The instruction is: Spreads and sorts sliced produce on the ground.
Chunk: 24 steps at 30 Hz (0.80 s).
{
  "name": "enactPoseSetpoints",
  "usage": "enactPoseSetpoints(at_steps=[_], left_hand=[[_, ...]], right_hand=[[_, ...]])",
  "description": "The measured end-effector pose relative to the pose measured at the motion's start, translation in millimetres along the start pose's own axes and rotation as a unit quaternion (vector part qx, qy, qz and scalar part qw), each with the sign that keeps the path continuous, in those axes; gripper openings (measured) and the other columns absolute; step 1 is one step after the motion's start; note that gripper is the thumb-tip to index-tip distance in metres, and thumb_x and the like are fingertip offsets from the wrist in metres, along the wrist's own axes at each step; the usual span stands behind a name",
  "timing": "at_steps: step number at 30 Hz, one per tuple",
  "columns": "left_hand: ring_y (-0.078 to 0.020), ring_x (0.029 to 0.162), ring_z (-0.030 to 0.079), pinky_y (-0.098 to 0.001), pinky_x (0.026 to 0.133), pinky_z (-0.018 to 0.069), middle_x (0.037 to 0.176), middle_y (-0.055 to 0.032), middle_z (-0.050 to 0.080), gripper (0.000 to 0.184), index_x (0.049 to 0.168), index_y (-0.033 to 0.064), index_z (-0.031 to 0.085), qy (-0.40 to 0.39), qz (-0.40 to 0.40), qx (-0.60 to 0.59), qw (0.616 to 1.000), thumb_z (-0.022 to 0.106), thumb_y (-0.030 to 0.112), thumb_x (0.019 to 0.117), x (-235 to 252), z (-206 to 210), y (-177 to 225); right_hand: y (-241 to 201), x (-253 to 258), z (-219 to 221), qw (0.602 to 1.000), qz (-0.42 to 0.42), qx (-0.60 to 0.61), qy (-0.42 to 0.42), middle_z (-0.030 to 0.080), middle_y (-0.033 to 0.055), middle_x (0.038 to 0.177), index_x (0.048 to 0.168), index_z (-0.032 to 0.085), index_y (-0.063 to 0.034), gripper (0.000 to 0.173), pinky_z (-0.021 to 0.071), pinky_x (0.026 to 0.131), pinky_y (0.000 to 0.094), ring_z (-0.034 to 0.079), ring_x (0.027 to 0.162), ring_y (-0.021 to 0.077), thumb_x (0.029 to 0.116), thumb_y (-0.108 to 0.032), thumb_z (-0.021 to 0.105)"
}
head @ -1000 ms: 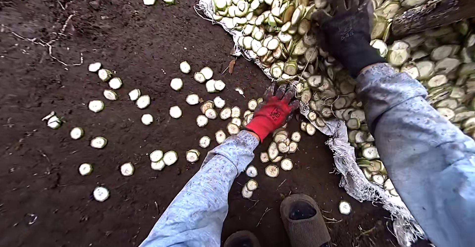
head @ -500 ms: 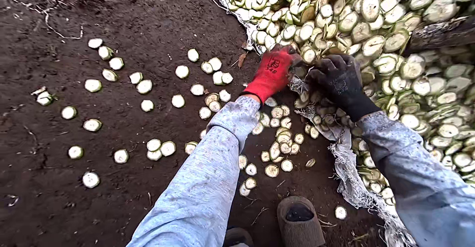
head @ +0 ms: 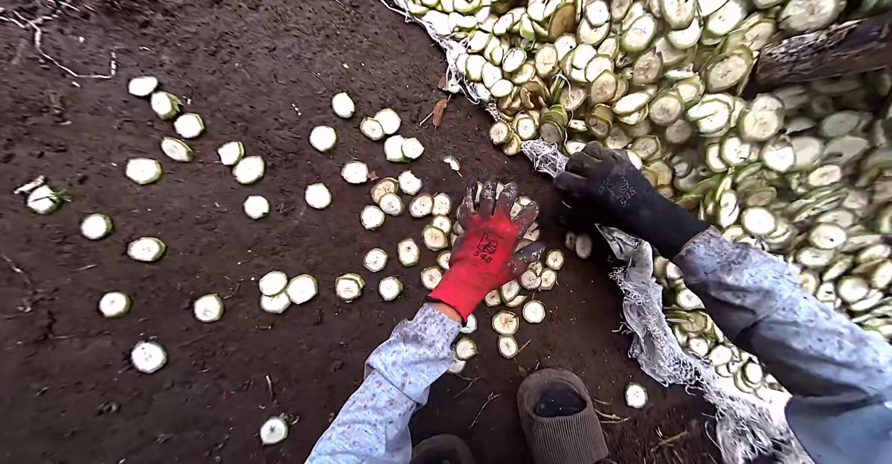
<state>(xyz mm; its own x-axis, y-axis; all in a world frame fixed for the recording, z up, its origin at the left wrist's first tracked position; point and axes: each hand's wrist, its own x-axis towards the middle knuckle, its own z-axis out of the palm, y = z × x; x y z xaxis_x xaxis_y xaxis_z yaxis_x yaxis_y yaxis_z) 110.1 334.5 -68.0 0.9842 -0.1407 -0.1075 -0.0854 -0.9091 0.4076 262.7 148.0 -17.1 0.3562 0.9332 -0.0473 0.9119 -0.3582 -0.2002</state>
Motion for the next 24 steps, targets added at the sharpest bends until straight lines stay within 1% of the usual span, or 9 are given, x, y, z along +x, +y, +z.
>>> enactPoseSetpoints(at_steps=[4, 7, 9, 12, 14, 18, 19, 22, 24], left_hand=[[-0.0525, 0.153, 0.014, -0.0766, 0.116, 0.0109, 0.166, -0.0211, 0.029, 0.083, 0.153, 0.0317, 0.049, -0.054, -0.014, -0.020, 0.998, 0.066, 0.072, 0.0826, -5.2, 16.0, 15.8], [-0.0461, 0.155, 0.016, -0.0737, 0.120, 0.0070, 0.164, -0.0190, 0.034, 0.071, 0.151, 0.0257, 0.052, -0.087, 0.091, -0.055, 0.991, 0.065, 0.061, 0.0901, -3.1, 34.9, 49.9], [-0.0454, 0.156, 0.012, -0.0734, 0.119, 0.0038, 0.165, -0.0208, 0.030, 0.065, 0.154, 0.0243, 0.048, -0.148, 0.142, -0.099, 0.974, 0.066, 0.047, 0.0952, 3.9, 41.7, 66.6], [-0.0437, 0.157, 0.011, -0.0717, 0.120, 0.0054, 0.167, -0.0176, 0.029, 0.058, 0.154, 0.0277, 0.048, -0.168, 0.161, -0.104, 0.967, 0.064, 0.037, 0.0989, 7.4, 46.5, 63.5], [-0.0440, 0.156, 0.017, -0.0723, 0.121, 0.0049, 0.162, -0.0144, 0.039, 0.045, 0.140, 0.0307, 0.063, -0.076, 0.146, -0.073, 0.984, 0.067, 0.038, 0.0961, -0.4, 46.5, 45.9], [-0.0526, 0.147, 0.031, -0.0799, 0.114, 0.0133, 0.148, -0.0144, 0.056, 0.033, 0.117, 0.0276, 0.076, 0.035, 0.098, -0.025, 0.994, 0.073, 0.043, 0.0885, -12.7, 12.2, -10.5], [-0.0531, 0.147, 0.031, -0.0791, 0.114, 0.0142, 0.148, -0.0156, 0.056, 0.034, 0.118, 0.0265, 0.076, 0.052, 0.085, -0.024, 0.995, 0.072, 0.044, 0.0889, -14.5, -1.0, -23.7], [-0.0523, 0.153, 0.015, -0.0742, 0.118, 0.0087, 0.164, -0.0179, 0.035, 0.054, 0.146, 0.0266, 0.059, 0.049, -0.024, -0.020, 0.998, 0.058, 0.051, 0.0972, -15.6, -25.6, -50.6], [-0.0506, 0.152, 0.019, -0.0729, 0.118, 0.0134, 0.162, -0.0171, 0.039, 0.049, 0.143, 0.0229, 0.061, 0.039, -0.043, -0.046, 0.997, 0.058, 0.043, 0.0991, -24.5, -25.5, -55.9]], right_hand=[[19.5, -17.3, -69.3, 0.982, 0.119, -0.011, 0.147, 0.067, 0.0276, 0.109, 0.112, 0.072, -0.0044, 0.021, 0.0519, 0.089, 0.0588, 0.064, 0.106, 0.0469, 0.0973, -0.011, 0.059], [43.9, -33.8, -113.2, 0.939, 0.265, -0.102, 0.196, 0.051, 0.0274, 0.143, 0.133, 0.064, -0.0145, 0.036, 0.0358, 0.109, 0.0624, 0.049, 0.132, 0.0462, 0.1003, -0.027, 0.055], [32.9, -40.5, -116.8, 0.929, 0.273, -0.120, 0.217, 0.048, 0.0229, 0.151, 0.138, 0.061, -0.0178, 0.043, 0.0296, 0.117, 0.0620, 0.042, 0.143, 0.0429, 0.0991, -0.036, 0.056], [-11.6, -52.8, -62.1, 0.971, 0.133, -0.068, 0.186, 0.066, 0.0195, 0.128, 0.119, 0.072, -0.0089, 0.027, 0.0412, 0.107, 0.0603, 0.055, 0.129, 0.0420, 0.0966, -0.021, 0.062], [-30.8, -71.2, -10.4, 0.991, 0.077, -0.041, 0.103, 0.069, 0.0159, 0.124, 0.114, 0.074, -0.0100, 0.026, 0.0452, 0.099, 0.0608, 0.059, 0.123, 0.0412, 0.0923, -0.021, 0.065], [-78.8, -95.0, 48.7, 0.977, 0.148, 0.084, 0.125, 0.068, 0.0172, 0.129, 0.124, 0.071, -0.0062, 0.036, 0.0494, 0.103, 0.0562, 0.062, 0.124, 0.0371, 0.0965, -0.028, 0.062], [-91.1, -93.8, 62.3, 0.970, 0.173, 0.100, 0.136, 0.065, 0.0198, 0.135, 0.130, 0.067, -0.0045, 0.045, 0.0473, 0.107, 0.0564, 0.059, 0.130, 0.0381, 0.0963, -0.034, 0.061], [-118.6, -63.5, 95.4, 0.955, 0.224, 0.151, 0.120, 0.040, 0.0234, 0.159, 0.151, 0.045, -0.0028, 0.071, 0.0276, 0.122, 0.0575, 0.032, 0.151, 0.0397, 0.0968, -0.047, 0.058], [-137.9, -37.9, 101.9, 0.949, 0.213, 0.216, 0.084, 0.029, 0.0242, 0.164, 0.157, 0.036, -0.0025, 0.075, 0.0173, 0.125, 0.0607, 0.018, 0.156, 0.0414, 0.0975, -0.043, 0.057]])
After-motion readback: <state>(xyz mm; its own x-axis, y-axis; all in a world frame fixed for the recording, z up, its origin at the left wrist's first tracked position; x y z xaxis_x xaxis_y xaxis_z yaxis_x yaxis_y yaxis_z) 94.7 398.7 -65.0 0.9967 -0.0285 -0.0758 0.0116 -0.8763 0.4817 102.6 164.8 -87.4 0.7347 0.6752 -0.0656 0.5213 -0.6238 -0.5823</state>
